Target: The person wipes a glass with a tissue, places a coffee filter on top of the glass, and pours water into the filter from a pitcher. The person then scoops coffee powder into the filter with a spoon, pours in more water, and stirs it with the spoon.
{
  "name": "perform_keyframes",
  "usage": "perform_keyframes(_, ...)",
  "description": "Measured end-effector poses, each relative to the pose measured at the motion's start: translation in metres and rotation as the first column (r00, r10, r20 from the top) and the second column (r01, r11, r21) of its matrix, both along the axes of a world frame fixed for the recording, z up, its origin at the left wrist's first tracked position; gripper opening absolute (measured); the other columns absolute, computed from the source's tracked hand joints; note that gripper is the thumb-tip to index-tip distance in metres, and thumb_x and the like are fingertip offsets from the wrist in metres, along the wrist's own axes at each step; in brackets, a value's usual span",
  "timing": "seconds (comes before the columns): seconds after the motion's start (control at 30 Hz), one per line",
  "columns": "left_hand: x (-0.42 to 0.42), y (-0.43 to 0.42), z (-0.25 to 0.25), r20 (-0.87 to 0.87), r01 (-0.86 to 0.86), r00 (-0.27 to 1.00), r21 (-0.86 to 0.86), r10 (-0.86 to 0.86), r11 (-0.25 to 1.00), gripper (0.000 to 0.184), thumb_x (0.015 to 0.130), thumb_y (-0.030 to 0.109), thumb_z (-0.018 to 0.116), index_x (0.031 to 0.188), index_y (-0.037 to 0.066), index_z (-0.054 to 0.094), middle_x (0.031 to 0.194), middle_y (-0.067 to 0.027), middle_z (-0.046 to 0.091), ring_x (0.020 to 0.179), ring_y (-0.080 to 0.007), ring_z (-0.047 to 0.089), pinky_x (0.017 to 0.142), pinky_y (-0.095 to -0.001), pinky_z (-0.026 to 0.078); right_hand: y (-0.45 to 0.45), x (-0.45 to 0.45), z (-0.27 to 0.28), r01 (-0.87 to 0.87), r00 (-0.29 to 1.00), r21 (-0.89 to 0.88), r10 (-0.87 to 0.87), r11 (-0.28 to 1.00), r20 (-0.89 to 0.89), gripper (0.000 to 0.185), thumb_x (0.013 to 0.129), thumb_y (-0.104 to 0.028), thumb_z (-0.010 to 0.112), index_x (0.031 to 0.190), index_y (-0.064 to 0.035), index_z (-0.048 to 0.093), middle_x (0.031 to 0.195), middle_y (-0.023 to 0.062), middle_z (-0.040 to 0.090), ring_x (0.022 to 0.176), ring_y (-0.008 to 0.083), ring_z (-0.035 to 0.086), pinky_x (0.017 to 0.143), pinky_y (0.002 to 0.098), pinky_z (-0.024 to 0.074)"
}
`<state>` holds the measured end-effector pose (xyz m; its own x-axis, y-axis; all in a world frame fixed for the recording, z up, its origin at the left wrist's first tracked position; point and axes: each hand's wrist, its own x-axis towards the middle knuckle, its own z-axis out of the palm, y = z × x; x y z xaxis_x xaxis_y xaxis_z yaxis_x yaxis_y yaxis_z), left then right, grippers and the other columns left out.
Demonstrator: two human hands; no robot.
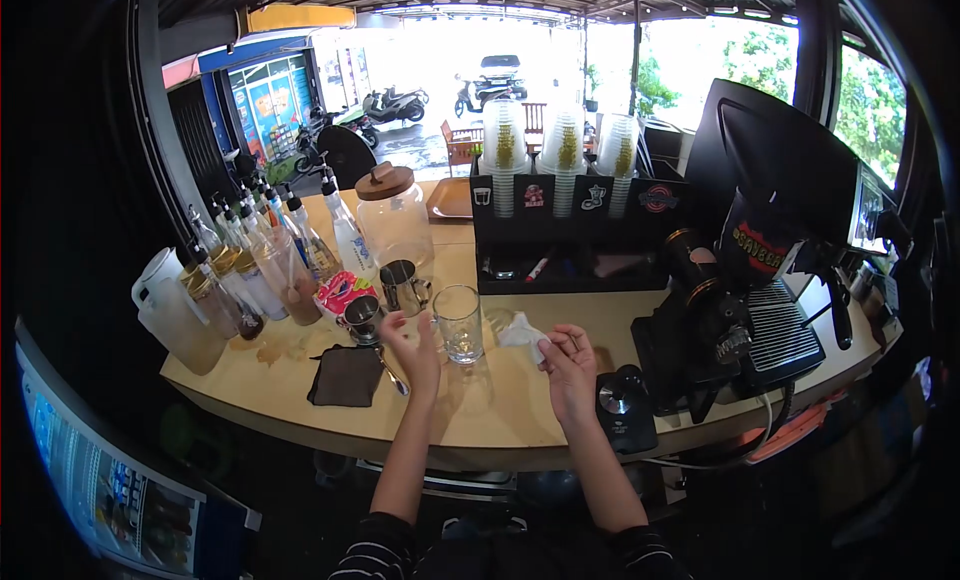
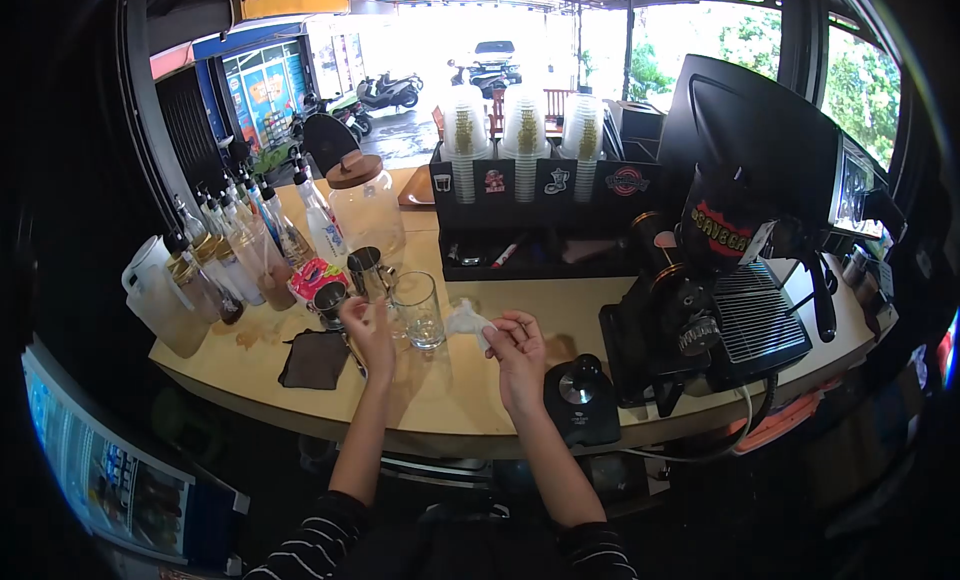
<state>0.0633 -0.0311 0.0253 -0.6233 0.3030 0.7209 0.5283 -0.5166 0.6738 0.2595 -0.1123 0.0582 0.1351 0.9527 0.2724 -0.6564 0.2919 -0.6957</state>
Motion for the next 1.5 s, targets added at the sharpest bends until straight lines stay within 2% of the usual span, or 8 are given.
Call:
perform_keyframes(0.07,0.011,-0.034,0.011,-0.002,0.004,1.0,-0.021,-0.004,1.0,0.021,0.09,0.022,0.059,0.094,0.003,0.052,0.083,-0.0029,0.051,0.08,-0.0137,0.05,0.074,-0.0287,0.04,-0.004,0.002,0.003,0.078,0.996,0.008,-0.078,0.997,0.043,0.028,0.082,0.005,0.062,0.104,-0.0057,0.05,0.091,0.002,0.059,0.083,0.0111,0.059,0.069,0.0256,0.0498)
perform_keyframes(0.17,0.036,-0.065,0.009,0.07,0.644,0.764,-0.121,-0.641,0.755,0.02,0.092,0.022,0.057,0.097,0.003,0.053,0.088,-0.0012,0.052,0.082,-0.0116,0.05,0.075,-0.0236,0.041,-0.008,-0.004,0.008,0.067,0.987,0.049,-0.074,0.997,0.145,0.03,0.079,0.007,0.064,0.103,-0.0049,0.05,0.09,0.0029,0.058,0.079,0.0113,0.059,0.067,0.025,0.0501)
perform_keyframes(0.23,0.056,-0.08,0.03,0.37,0.935,0.354,-0.129,-0.859,0.33,0.017,0.092,0.019,0.056,0.097,0.004,0.054,0.093,-0.0025,0.056,0.087,-0.0111,0.053,0.078,-0.025,0.043,-0.013,-0.008,0.006,0.056,0.977,0.059,-0.067,0.997,0.203,0.029,0.079,0.007,0.065,0.101,-0.0038,0.05,0.089,0.0037,0.057,0.079,0.0112,0.059,0.065,0.025,0.0513)
perform_keyframes(0.37,0.059,-0.076,0.027,0.344,0.927,0.348,-0.263,-0.872,0.266,0.015,0.093,0.018,0.055,0.1,0.005,0.055,0.097,-0.0042,0.058,0.092,-0.0113,0.056,0.079,-0.0257,0.045,-0.018,0.0,0.003,0.047,0.976,0.062,-0.059,0.997,0.208,0.029,0.078,0.007,0.067,0.099,-0.0022,0.049,0.087,0.0048,0.057,0.079,0.0115,0.059,0.067,0.0258,0.0538)
perform_keyframes(0.53,0.065,-0.085,0.046,0.696,0.989,-0.002,0.108,-0.718,0.101,0.018,0.093,0.014,0.056,0.107,0.006,0.051,0.099,-0.0037,0.06,0.088,-0.0108,0.06,0.078,-0.0248,0.048,-0.025,0.013,0.003,-0.004,0.99,-0.006,0.004,1.0,0.139,0.028,0.077,0.006,0.068,0.097,-0.0024,0.05,0.087,0.0051,0.057,0.08,0.0117,0.059,0.071,0.0264,0.0536)
perform_keyframes(0.63,0.068,-0.084,0.039,0.622,0.984,0.162,-0.159,-0.766,0.079,0.019,0.092,0.013,0.057,0.109,0.007,0.051,0.1,-0.0032,0.061,0.088,-0.01,0.061,0.075,-0.0238,0.049,-0.028,0.013,-0.001,0.0,0.979,0.02,-0.004,1.0,0.204,0.027,0.077,0.006,0.068,0.096,-0.0023,0.051,0.087,0.0055,0.057,0.08,0.012,0.059,0.071,0.0264,0.0533)
perform_keyframes(1.27,0.064,-0.1,0.038,0.545,0.977,0.211,-0.141,-0.812,0.159,0.036,0.086,0.005,0.062,0.118,0.001,0.046,0.11,-0.0113,0.059,0.095,-0.0178,0.062,0.077,-0.0262,0.052,-0.046,0.026,-0.016,0.066,0.932,-0.025,-0.052,0.998,0.358,0.015,0.087,-0.008,0.063,0.099,0.0006,0.063,0.088,0.0028,0.065,0.078,0.0073,0.06,0.072,0.0239,0.0498)
perform_keyframes(1.5,0.052,-0.092,0.02,0.589,0.984,0.023,-0.157,-0.808,-0.087,0.023,0.091,0.009,0.056,0.113,0.001,0.053,0.106,-0.0069,0.059,0.094,-0.0135,0.062,0.083,-0.0266,0.051,-0.049,0.01,-0.016,-0.071,0.976,-0.061,0.082,0.996,0.204,0.017,0.089,-0.009,0.059,0.103,0.001,0.061,0.095,0.0056,0.064,0.085,0.0096,0.06,0.074,0.0257,0.0502)
